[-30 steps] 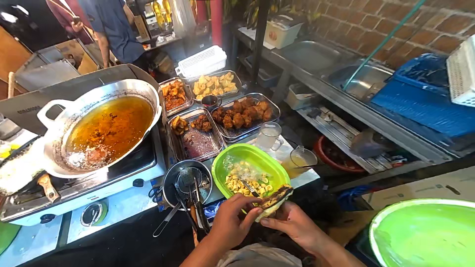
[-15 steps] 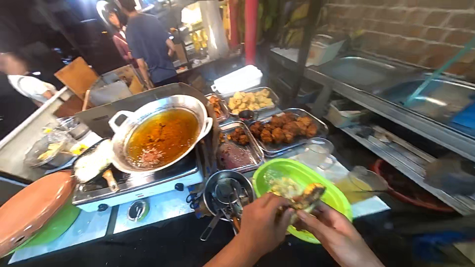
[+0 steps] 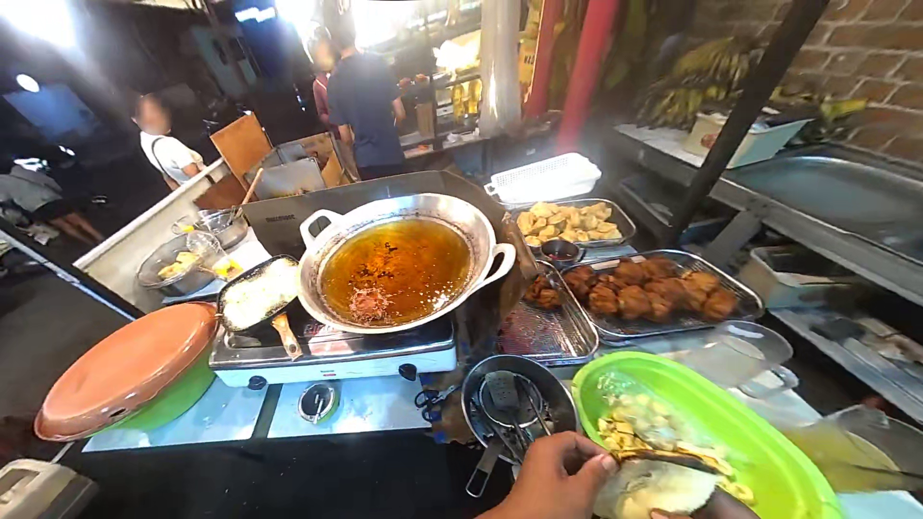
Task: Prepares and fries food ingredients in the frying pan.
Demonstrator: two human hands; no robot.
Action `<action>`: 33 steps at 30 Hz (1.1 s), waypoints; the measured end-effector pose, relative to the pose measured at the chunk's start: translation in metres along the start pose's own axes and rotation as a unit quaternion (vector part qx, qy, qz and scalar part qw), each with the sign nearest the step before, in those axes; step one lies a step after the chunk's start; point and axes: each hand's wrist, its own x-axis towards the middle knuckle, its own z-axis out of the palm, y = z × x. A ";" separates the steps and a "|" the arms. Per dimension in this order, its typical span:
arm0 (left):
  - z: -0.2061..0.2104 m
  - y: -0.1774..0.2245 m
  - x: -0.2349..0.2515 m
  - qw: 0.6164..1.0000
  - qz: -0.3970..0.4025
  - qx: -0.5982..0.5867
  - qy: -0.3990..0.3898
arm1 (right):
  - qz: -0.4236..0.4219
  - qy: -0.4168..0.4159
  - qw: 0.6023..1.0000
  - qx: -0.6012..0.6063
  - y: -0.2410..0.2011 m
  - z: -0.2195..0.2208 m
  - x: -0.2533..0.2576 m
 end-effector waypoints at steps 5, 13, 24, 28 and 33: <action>0.000 -0.001 0.000 0.994 0.052 0.096 0.030 | 0.017 0.025 0.999 0.023 -0.002 0.005 0.011; -0.003 0.012 0.020 0.980 0.060 0.189 -0.026 | 0.006 0.097 0.994 -0.048 -0.003 -0.004 0.021; 0.023 0.027 0.073 0.989 -0.138 -0.039 -0.020 | 0.003 0.083 0.977 0.196 0.005 -0.059 0.038; 0.032 0.026 0.095 0.992 -0.089 0.087 -0.034 | 0.047 0.159 0.980 0.109 -0.006 -0.059 0.054; 0.046 0.023 0.111 0.988 -0.150 -0.005 0.043 | 0.049 0.205 0.968 0.135 -0.002 -0.078 0.056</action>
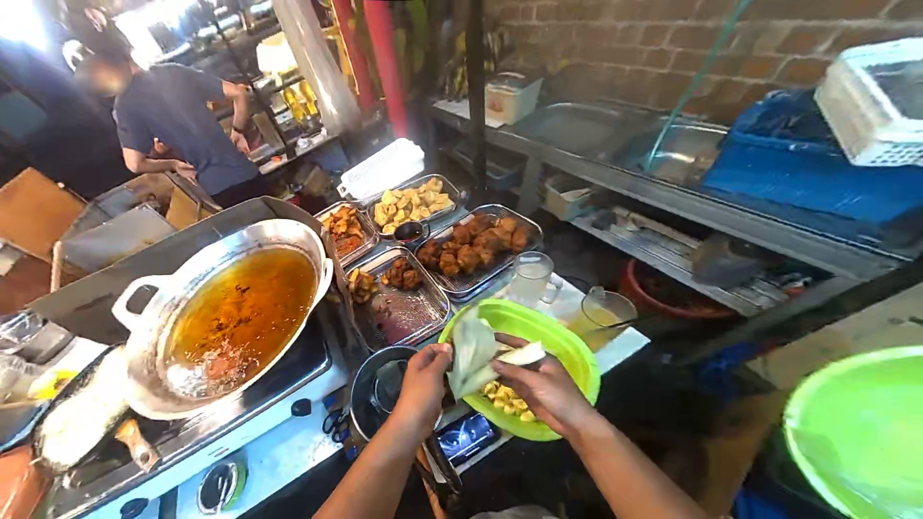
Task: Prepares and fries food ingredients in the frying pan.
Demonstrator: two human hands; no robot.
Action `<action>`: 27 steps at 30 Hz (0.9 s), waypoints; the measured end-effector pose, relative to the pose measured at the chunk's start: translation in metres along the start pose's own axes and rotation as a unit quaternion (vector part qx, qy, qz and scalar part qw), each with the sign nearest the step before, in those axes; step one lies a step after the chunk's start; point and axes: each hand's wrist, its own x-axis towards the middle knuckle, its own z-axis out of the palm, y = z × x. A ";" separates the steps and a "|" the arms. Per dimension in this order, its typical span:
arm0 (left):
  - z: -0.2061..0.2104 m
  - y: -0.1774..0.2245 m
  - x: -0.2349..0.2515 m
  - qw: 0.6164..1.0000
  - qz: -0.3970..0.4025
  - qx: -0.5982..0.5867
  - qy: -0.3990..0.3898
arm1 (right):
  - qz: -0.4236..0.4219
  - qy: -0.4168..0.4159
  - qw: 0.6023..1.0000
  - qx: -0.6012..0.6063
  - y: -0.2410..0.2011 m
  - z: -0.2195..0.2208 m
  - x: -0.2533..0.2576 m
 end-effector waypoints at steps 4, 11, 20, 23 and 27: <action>0.004 0.005 0.010 0.990 -0.007 -0.112 0.091 | -0.021 0.082 0.996 0.026 0.003 -0.032 0.003; 0.007 0.004 0.019 0.985 0.037 -0.104 0.131 | -0.064 0.146 0.911 -0.379 0.003 -0.108 0.006; 0.086 -0.010 0.011 0.966 -0.076 0.072 -0.238 | -0.066 0.005 0.986 -0.150 -0.017 -0.101 -0.044; 0.090 -0.007 0.022 0.943 -0.036 0.181 -0.277 | -0.064 0.069 0.966 -0.242 -0.011 -0.139 -0.066; 0.063 -0.001 0.037 0.965 -0.040 0.188 -0.177 | 0.033 0.043 0.917 -0.395 0.020 -0.220 -0.128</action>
